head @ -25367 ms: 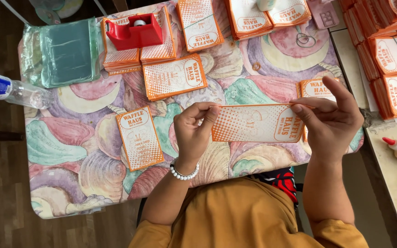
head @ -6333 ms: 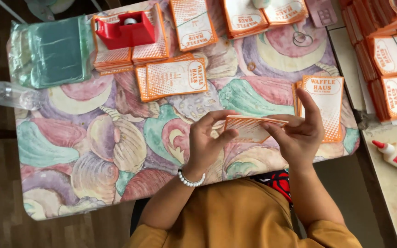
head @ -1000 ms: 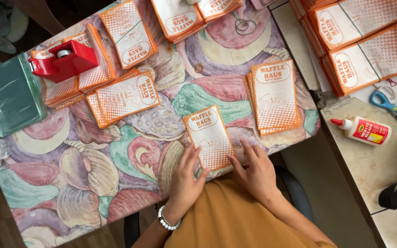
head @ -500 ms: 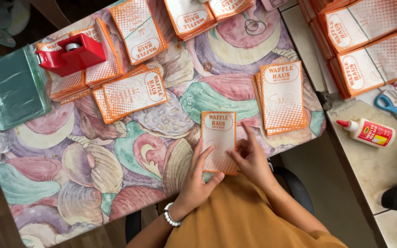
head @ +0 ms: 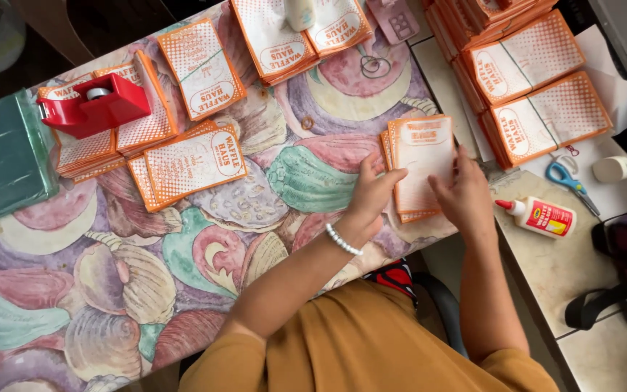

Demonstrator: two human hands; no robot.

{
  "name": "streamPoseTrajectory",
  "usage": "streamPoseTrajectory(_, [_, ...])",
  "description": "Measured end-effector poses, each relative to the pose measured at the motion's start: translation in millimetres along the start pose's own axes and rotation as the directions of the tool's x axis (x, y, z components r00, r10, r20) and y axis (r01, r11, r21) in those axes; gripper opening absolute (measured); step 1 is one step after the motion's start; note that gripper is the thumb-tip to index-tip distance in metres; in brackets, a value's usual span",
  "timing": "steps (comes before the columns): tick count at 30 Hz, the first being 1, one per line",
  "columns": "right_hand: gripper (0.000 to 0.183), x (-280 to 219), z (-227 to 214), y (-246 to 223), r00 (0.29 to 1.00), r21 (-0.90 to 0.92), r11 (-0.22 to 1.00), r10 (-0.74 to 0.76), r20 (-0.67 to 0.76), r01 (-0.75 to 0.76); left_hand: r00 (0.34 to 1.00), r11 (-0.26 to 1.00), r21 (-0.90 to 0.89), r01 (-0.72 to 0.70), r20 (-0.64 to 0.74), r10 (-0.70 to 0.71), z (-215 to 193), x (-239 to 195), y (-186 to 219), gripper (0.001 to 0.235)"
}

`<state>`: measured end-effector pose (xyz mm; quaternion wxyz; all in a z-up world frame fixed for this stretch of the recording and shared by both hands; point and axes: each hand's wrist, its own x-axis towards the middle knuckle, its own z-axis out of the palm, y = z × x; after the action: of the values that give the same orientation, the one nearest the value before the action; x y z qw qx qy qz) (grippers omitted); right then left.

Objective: Applying glue to paper bags, folding them, and stacking them for packaging.

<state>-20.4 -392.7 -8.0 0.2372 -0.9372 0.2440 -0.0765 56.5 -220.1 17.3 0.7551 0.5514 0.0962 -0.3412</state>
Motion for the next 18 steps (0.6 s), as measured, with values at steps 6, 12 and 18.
streamPoseTrajectory(6, [0.095, -5.3, 6.6, -20.1, 0.972, 0.584, 0.777, 0.187, 0.14, -0.234, 0.958, 0.931, 0.358, -0.065, -0.238, 0.158, 23.1, 44.8, -52.4, 0.096])
streamPoseTrajectory(12, [0.047, -5.3, 10.0, -38.9, 0.995, 0.922, 0.383, 0.056, -0.085, 0.057, 0.852, 0.837, 0.269, -0.476, -0.096, 0.515, 24.3, -1.9, -2.1, 0.046])
streamPoseTrajectory(18, [0.057, -1.2, 19.7, -26.9, 0.938, 0.853, 0.392, -0.104, -0.331, 0.344, 0.615, 0.571, 0.269, -0.776, 0.12, 0.779, 5.6, 22.3, -19.6, 0.067])
